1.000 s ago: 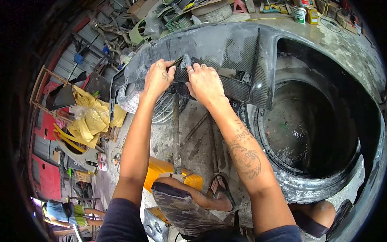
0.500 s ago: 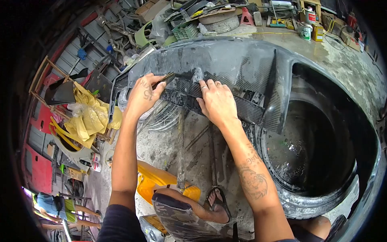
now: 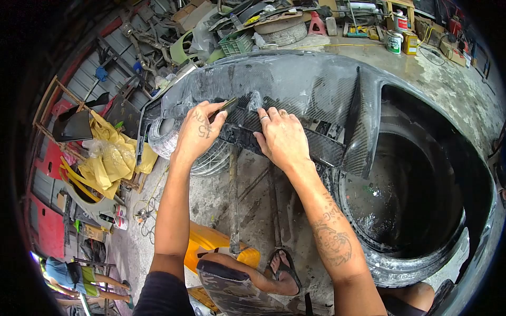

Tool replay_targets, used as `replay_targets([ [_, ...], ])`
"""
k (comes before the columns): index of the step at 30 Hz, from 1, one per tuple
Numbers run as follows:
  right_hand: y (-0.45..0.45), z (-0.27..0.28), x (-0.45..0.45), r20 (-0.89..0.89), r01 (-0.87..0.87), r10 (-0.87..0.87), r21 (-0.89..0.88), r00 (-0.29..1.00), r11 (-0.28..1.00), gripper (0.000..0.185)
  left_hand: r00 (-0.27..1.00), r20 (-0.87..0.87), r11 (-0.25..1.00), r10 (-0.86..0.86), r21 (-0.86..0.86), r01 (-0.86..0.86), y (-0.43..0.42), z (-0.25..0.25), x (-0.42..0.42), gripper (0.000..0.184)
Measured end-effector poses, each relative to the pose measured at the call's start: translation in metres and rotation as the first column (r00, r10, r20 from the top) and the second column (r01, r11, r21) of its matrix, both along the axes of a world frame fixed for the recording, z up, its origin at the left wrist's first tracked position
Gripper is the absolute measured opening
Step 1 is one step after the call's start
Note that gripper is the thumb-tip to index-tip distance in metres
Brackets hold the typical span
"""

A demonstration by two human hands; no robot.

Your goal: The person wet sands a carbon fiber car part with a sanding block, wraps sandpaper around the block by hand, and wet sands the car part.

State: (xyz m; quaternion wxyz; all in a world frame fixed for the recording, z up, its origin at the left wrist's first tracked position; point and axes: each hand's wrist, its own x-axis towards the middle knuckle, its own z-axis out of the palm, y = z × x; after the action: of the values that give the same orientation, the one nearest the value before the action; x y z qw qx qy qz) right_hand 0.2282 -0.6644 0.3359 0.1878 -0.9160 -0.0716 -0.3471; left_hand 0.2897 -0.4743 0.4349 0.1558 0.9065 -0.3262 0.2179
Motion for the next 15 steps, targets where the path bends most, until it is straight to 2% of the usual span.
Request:
replay_targets([
  [4,0.000,-0.001,0.001,0.018,0.007,-0.007,-0.003,1.000,1.000,0.053,0.999,0.050,1.000,-0.008,0.020,0.007,-0.005,0.001,-0.002,0.028],
  [7,0.000,-0.002,0.002,0.028,0.002,-0.002,0.006,1.000,1.000,0.051,0.997,0.078,0.995,-0.014,0.101,0.006,-0.017,-0.010,0.005,0.028],
  [9,0.001,-0.001,0.004,0.019,-0.010,0.010,0.017,1.000,1.000,0.051,0.982,0.181,0.997,-0.045,0.075,0.032,-0.032,-0.023,0.014,0.027],
  [10,0.000,-0.003,0.002,0.012,-0.015,0.015,0.020,1.000,1.000,0.050,0.993,0.115,0.995,-0.004,0.103,-0.008,-0.034,-0.021,0.011,0.027],
  [13,-0.001,-0.003,0.001,0.012,-0.015,0.015,0.014,1.000,1.000,0.050,0.995,0.089,0.986,0.037,0.160,-0.051,-0.036,-0.012,-0.007,0.028],
  [15,-0.001,-0.006,0.003,0.052,-0.021,0.018,0.055,0.998,0.998,0.050,0.997,0.082,0.984,0.006,0.175,-0.021,-0.038,-0.013,0.005,0.028],
])
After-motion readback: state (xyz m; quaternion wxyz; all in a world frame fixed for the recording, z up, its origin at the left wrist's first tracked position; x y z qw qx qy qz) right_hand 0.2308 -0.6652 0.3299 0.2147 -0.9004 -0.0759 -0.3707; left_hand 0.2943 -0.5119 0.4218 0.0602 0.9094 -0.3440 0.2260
